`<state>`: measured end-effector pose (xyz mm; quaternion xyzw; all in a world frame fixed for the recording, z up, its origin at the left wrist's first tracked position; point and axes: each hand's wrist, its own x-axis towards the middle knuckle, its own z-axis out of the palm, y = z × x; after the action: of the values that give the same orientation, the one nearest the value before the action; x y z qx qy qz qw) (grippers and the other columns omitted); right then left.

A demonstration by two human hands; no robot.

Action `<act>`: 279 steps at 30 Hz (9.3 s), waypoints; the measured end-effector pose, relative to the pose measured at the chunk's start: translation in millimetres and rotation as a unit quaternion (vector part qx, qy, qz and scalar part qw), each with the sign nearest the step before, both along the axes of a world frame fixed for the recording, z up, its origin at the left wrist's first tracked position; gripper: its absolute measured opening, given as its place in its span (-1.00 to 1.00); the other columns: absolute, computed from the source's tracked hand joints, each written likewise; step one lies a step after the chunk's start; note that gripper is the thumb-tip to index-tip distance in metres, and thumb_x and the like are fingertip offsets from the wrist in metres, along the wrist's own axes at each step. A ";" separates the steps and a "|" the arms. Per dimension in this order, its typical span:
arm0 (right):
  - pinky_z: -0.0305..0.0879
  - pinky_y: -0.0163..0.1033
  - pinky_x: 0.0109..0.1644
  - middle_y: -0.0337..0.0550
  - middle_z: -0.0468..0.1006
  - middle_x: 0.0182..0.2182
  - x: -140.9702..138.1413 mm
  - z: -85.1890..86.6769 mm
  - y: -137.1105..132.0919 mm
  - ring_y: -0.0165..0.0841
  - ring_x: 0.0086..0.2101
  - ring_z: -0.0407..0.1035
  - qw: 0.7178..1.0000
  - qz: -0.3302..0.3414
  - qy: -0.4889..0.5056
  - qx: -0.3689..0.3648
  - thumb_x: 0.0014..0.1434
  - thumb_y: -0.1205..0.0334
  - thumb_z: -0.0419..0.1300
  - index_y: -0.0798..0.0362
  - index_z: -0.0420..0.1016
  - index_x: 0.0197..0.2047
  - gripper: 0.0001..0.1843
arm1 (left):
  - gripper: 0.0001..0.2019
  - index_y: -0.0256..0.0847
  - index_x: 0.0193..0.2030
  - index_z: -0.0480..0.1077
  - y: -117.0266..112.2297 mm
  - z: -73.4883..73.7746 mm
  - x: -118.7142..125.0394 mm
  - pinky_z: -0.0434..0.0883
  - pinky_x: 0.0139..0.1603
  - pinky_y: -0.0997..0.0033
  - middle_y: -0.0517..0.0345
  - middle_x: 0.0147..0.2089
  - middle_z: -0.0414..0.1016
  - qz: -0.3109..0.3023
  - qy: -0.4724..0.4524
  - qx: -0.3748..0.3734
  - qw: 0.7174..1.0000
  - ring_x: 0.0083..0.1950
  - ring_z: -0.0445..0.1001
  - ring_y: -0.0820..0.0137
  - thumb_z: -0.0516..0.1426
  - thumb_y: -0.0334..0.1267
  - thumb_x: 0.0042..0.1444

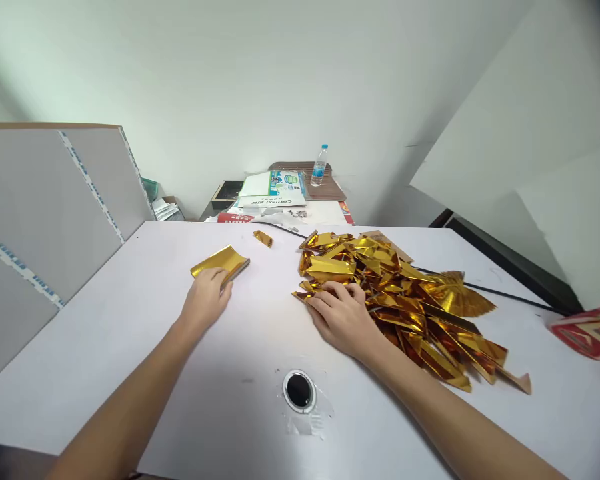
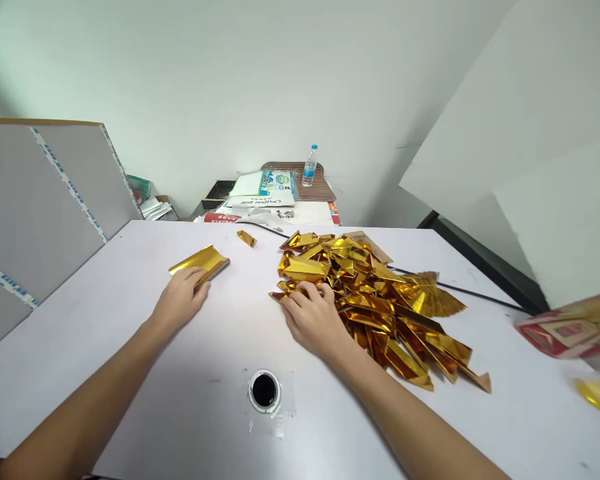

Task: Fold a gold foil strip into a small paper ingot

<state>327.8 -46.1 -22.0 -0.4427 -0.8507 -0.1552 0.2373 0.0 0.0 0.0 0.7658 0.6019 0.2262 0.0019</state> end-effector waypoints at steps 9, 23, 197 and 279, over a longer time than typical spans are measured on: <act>-0.02 0.09 0.14 -0.13 0.71 -0.32 13.5 -4.4 3.5 -0.08 -0.04 0.43 0.993 -0.068 0.028 0.095 0.39 0.41 0.21 0.00 0.66 -0.20 -0.80 | -0.70 -0.11 -0.27 0.63 1.5 12.0 5.6 0.47 -0.15 0.21 0.04 -0.19 0.69 0.068 0.027 -0.036 0.997 -0.12 0.61 0.12 0.05 -0.31 0.32; 0.36 -0.01 0.06 -0.01 0.66 -0.06 -7.6 16.5 -23.4 -0.19 -0.08 0.50 0.880 0.184 0.329 -0.289 0.47 -0.01 0.19 -0.03 0.60 0.10 -0.68 | -0.70 -0.17 -0.12 0.54 -14.5 74.8 22.8 0.53 -0.08 0.28 0.05 -0.12 0.67 -0.005 -0.394 0.037 0.918 -0.15 0.61 0.25 0.27 0.02 0.20; 0.19 0.01 0.05 -0.10 0.67 -0.11 18.6 6.8 -42.7 -0.17 -0.04 0.45 0.960 0.137 0.132 -0.208 0.41 0.11 0.30 -0.01 0.61 -0.05 -0.85 | -0.82 -0.13 -0.22 0.54 -42.3 16.0 41.4 0.39 0.47 -0.04 0.06 0.12 0.67 -0.422 -0.092 -0.172 0.885 0.35 0.53 0.14 0.20 -0.48 0.10; 0.35 0.07 0.08 0.16 0.57 -0.01 -8.6 3.3 -53.1 -0.03 0.00 0.43 0.983 0.115 0.031 -0.137 0.59 0.11 -0.06 0.26 0.43 0.26 -0.54 | -0.73 -0.44 0.10 0.49 -92.4 -9.3 99.0 0.64 0.15 0.06 -0.20 0.07 0.64 -0.269 0.073 0.102 0.955 0.09 0.62 0.05 0.09 -0.35 0.37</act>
<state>319.2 -99.2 -18.7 -0.3746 -0.9015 0.0052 0.2167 99.0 -92.4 -9.3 0.9102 0.3456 0.2205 -0.0595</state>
